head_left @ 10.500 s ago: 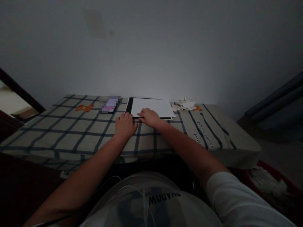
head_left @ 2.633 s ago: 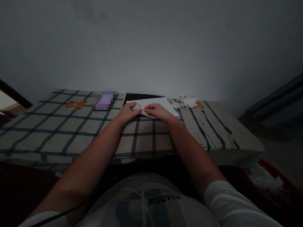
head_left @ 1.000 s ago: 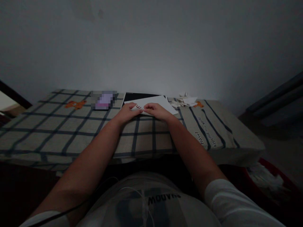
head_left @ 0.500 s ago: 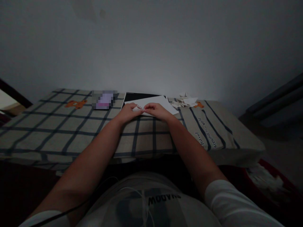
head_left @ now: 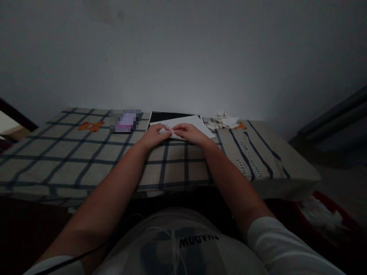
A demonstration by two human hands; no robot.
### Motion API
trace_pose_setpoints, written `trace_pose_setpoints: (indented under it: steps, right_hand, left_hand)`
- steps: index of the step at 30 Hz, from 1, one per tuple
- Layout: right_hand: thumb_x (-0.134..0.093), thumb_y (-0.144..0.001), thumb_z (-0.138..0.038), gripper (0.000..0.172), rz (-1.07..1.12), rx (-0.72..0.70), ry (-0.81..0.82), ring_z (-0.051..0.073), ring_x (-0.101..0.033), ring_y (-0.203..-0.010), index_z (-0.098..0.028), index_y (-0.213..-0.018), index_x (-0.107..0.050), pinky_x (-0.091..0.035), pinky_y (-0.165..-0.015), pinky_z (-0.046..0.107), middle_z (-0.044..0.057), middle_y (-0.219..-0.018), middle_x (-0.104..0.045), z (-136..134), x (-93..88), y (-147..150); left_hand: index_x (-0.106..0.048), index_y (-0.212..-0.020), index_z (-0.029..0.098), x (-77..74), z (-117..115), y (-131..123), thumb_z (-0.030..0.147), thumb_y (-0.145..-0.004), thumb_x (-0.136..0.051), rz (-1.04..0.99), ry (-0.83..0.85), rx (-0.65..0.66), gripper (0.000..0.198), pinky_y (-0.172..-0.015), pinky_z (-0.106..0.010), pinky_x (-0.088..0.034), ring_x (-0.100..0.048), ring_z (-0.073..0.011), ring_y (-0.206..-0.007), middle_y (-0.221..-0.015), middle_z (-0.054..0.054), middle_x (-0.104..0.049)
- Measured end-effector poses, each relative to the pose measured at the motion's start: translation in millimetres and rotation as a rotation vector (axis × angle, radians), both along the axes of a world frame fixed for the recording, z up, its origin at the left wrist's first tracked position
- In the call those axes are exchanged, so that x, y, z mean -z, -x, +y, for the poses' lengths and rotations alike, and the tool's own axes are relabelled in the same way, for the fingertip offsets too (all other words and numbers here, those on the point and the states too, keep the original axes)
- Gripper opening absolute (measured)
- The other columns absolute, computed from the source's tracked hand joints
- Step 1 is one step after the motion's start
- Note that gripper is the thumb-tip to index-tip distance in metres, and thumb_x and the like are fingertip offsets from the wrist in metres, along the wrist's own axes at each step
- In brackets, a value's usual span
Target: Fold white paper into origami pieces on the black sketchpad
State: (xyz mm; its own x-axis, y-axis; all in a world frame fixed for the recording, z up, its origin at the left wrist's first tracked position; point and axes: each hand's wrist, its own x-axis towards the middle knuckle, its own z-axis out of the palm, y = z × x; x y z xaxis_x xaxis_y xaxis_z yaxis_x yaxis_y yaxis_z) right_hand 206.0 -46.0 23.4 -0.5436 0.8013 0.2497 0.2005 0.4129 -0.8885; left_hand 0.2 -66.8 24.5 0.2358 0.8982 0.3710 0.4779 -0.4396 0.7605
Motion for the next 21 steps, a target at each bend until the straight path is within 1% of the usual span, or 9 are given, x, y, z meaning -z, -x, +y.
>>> trace_pose_setpoints:
  steps: [2, 4, 7, 9, 13, 16, 21]
  right_hand:
    - [-0.063, -0.082, -0.033, 0.023, 0.0, 0.015, 0.039, 0.014, -0.054, -0.075, -0.016, -0.096, -0.071, -0.043, -0.071, 0.027, 0.003, -0.086, -0.068, 0.4, 0.5, -1.2]
    - [-0.064, -0.081, -0.033, 0.022, -0.012, 0.02, 0.062, 0.013, -0.052, -0.07, -0.015, -0.092, -0.071, -0.041, -0.067, 0.026, 0.001, -0.079, -0.065, 0.3, 1.0, -1.9]
    - [-0.064, -0.08, -0.033, 0.02, -0.04, 0.029, 0.07, 0.012, -0.049, -0.064, -0.015, -0.087, -0.07, -0.039, -0.063, 0.026, -0.001, -0.071, -0.061, -0.3, 1.1, -2.1]
    - [-0.064, -0.08, -0.033, 0.02, -0.054, 0.04, 0.062, 0.012, -0.049, -0.064, -0.015, -0.086, -0.07, -0.039, -0.063, 0.026, -0.001, -0.07, -0.06, -0.5, 0.8, -1.6]
    - [-0.064, -0.08, -0.03, 0.016, -0.053, 0.052, 0.033, 0.014, -0.056, -0.074, -0.016, -0.085, -0.07, -0.043, -0.074, 0.028, 0.001, -0.078, -0.067, -0.3, 0.8, -0.6]
    - [-0.065, -0.08, -0.032, 0.016, -0.035, 0.036, 0.021, 0.016, -0.059, -0.082, -0.017, -0.085, -0.07, -0.045, -0.082, 0.03, 0.003, -0.085, -0.07, -0.1, 1.2, -0.5]
    - [-0.065, -0.08, -0.033, 0.017, -0.049, 0.006, 0.009, 0.017, -0.059, -0.085, -0.017, -0.085, -0.069, -0.045, -0.084, 0.031, 0.003, -0.087, -0.068, -1.8, -0.3, -0.2]
  left_hand:
    - [-0.07, -0.077, 0.017, -1.3, -0.6, -0.3, 0.046, -0.068, -0.065, -0.007, 0.006, 0.004, 0.031, -0.085, -0.036, -0.05, -0.065, -0.0233, -0.085, -0.087, -0.005, -0.072]
    - [-0.069, -0.076, 0.017, -2.2, -0.4, -0.3, 0.044, -0.066, -0.066, 0.0, 0.006, -0.001, 0.029, -0.086, -0.036, -0.05, -0.065, -0.0234, -0.085, -0.086, -0.005, -0.072]
    - [-0.069, -0.076, 0.017, -2.9, 0.2, -0.4, 0.043, -0.065, -0.068, 0.007, 0.005, 0.015, 0.028, -0.089, -0.036, -0.05, -0.066, -0.0234, -0.086, -0.087, -0.005, -0.073]
    - [-0.07, -0.076, 0.018, -2.9, 0.0, -0.6, 0.043, -0.065, -0.069, 0.013, 0.011, 0.028, 0.028, -0.09, -0.036, -0.049, -0.066, -0.0233, -0.086, -0.086, -0.004, -0.073]
    - [-0.072, -0.076, 0.019, -1.9, -1.5, -0.9, 0.045, -0.065, -0.07, 0.044, 0.009, 0.017, 0.028, -0.091, -0.036, -0.049, -0.066, -0.0238, -0.087, -0.086, -0.004, -0.073]
    - [-0.072, -0.075, 0.018, -0.9, -1.8, -0.6, 0.046, -0.066, -0.07, 0.031, -0.003, 0.017, 0.03, -0.091, -0.037, -0.049, -0.066, -0.0243, -0.088, -0.087, -0.005, -0.073]
    - [-0.073, -0.075, 0.018, -0.9, -1.1, -0.1, 0.046, -0.067, -0.07, 0.028, -0.007, 0.053, 0.029, -0.091, -0.037, -0.048, -0.065, -0.0239, -0.089, -0.085, -0.005, -0.071]
